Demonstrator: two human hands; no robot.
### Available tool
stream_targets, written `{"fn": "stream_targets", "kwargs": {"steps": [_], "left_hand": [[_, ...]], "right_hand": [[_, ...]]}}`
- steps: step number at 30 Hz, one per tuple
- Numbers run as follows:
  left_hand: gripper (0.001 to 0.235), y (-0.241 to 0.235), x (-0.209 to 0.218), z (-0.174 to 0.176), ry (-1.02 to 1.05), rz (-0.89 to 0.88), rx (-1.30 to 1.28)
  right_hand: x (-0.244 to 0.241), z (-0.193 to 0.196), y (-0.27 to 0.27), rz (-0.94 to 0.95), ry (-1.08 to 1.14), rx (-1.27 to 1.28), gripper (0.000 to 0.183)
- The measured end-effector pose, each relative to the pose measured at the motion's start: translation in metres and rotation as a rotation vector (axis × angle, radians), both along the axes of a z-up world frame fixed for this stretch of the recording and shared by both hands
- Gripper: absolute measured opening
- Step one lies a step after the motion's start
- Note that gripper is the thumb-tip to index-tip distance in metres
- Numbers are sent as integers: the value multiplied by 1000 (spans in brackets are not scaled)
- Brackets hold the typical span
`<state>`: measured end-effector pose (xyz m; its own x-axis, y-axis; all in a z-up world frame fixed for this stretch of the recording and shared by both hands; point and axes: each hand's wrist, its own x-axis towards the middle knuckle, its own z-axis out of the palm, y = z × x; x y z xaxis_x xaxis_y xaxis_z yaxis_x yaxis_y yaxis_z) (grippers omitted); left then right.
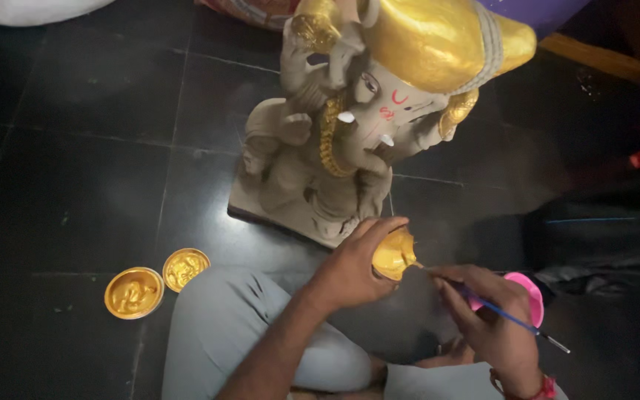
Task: The person paints a Ganesha statue with gold paint using a brush. They dip the brush into a small container of gold paint and apply it to the statue's head, trunk, and body details.
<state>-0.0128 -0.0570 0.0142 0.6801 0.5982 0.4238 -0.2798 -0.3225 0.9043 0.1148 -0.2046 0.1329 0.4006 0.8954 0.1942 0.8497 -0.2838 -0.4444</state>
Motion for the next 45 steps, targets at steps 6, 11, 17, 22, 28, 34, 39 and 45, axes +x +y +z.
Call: {"fn": "stream_targets", "kwargs": {"steps": [6, 11, 17, 22, 28, 34, 39, 45], "left_hand": [[80, 0, 0, -2, 61, -17, -44], [80, 3, -8, 3, 64, 31, -56], [84, 28, -36, 10, 144, 129, -69], [85, 47, -51, -2, 95, 260, -58], [83, 60, -54, -9, 47, 286, -105], [82, 67, -59, -12, -15, 247, -143], [88, 75, -64, -8, 20, 172, -193], [91, 80, -68, -1, 77, 73, -283]], "right_hand": [[1, 2, 8, -8, -16, -76, 20], [-4, 5, 12, -34, 106, 1, 15], [-29, 15, 53, 81, 300, 476, 13], [-59, 26, 141, 137, 206, 569, 12], [-73, 24, 224, 199, -59, 606, 14], [-62, 8, 255, 298, -330, 629, 15], [-53, -2, 266, 226, -380, 623, 12], [-42, 0, 270, 315, -435, 615, 9]]}}
